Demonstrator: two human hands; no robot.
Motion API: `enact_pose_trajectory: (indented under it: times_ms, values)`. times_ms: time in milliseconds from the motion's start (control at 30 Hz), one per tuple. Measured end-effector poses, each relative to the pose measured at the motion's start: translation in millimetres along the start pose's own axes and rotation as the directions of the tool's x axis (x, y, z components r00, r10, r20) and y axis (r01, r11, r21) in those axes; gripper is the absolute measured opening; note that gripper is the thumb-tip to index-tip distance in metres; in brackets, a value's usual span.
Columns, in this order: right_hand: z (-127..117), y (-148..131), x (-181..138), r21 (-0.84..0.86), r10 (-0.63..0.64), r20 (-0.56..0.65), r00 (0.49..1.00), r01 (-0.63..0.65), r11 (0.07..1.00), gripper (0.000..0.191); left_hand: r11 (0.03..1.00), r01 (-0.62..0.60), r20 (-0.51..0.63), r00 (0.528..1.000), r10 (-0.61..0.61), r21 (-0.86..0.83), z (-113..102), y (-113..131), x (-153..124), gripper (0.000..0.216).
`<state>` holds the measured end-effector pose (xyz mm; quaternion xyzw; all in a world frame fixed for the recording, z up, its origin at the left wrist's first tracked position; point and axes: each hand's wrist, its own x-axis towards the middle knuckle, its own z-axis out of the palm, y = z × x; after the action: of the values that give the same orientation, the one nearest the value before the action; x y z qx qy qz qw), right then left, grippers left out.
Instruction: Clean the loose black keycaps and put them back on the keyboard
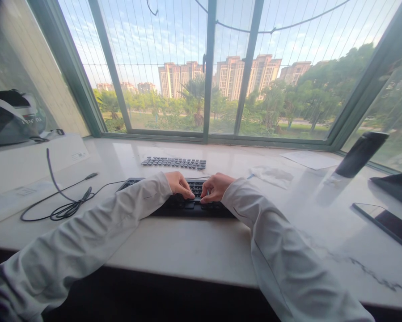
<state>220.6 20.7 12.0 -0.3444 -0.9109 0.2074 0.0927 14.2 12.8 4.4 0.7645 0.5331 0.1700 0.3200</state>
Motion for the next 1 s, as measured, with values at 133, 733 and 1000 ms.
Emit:
enact_pose_trajectory:
  times_ms: [133, 733, 1000]
  values:
    - [0.7, 0.0, 0.6, 0.031, -0.006, -0.014, 1.0, 0.007, 0.999, 0.026, 1.0, -0.007, -0.022, 1.0, 0.007, -0.018, 0.1, -0.1, -0.4, 0.029]
    - [-2.0, -2.0, 0.1, 0.07, 0.119, 0.182, 0.976, -0.134, 0.989, 0.039, 1.0, -0.006, 0.067, 0.998, 0.004, 0.025, -4.7, 3.8, -0.9, 0.029]
    - [-0.8, -4.6, 0.1, 0.079, 0.18, 0.157, 0.971, -0.194, 0.978, 0.031, 0.998, -0.059, 0.015, 0.998, 0.058, 0.019, 2.0, -1.3, 0.9, 0.034]
